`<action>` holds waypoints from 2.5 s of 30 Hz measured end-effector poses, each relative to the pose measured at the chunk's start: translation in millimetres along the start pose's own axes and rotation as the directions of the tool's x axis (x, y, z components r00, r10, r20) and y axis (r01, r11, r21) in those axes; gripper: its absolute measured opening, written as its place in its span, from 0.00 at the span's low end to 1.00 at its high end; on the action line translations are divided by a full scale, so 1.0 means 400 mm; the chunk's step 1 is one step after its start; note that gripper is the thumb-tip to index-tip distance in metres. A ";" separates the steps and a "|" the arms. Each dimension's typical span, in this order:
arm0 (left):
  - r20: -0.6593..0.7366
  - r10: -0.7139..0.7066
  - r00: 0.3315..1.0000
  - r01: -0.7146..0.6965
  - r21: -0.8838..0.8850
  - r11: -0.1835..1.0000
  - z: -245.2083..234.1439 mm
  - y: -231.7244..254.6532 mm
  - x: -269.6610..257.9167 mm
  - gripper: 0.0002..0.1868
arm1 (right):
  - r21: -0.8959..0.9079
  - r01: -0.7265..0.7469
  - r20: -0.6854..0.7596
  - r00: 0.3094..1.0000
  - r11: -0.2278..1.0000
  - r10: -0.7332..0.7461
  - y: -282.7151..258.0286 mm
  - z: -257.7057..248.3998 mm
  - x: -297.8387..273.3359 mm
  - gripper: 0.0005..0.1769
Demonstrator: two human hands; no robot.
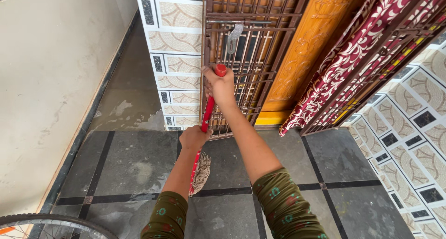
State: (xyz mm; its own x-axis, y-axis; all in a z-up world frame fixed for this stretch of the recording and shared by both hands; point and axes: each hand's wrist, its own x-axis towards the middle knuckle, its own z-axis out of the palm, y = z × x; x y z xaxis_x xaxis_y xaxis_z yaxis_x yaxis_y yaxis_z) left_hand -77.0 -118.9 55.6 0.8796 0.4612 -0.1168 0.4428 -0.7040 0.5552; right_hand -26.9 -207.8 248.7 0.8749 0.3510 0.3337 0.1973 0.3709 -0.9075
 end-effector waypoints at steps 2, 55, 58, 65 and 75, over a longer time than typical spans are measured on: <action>0.068 -0.057 0.996 0.060 -0.044 0.997 -0.017 -0.007 0.001 0.24 | -0.035 0.004 0.008 1.000 0.999 -0.004 -0.002 0.006 -0.003 0.17; -0.143 -0.187 0.972 0.189 0.001 0.982 -0.040 -0.333 0.057 0.23 | 0.023 -0.033 0.215 0.976 0.999 0.027 0.185 0.210 -0.124 0.18; -0.138 -0.179 0.974 0.182 0.011 0.983 -0.064 -0.315 0.053 0.26 | 0.082 -0.087 0.190 0.979 0.993 0.071 0.154 0.228 -0.066 0.18; -0.079 -0.169 0.982 0.170 0.011 0.985 -0.128 -0.312 0.033 0.24 | 0.066 -0.099 0.246 0.966 0.993 0.080 0.107 0.270 -0.023 0.19; -0.161 -0.214 0.963 0.220 0.019 0.975 -0.161 -0.429 0.038 0.24 | 0.119 -0.075 0.310 0.950 0.990 0.035 0.174 0.387 -0.102 0.19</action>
State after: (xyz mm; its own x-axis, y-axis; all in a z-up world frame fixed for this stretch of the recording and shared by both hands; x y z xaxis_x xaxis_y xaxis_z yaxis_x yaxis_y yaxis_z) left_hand -150.9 43.7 11.4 0.7245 0.6821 -0.0993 0.6288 -0.5952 0.5004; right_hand -117.3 -63.1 211.5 0.7006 0.6133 0.3646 0.0773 0.4428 -0.8933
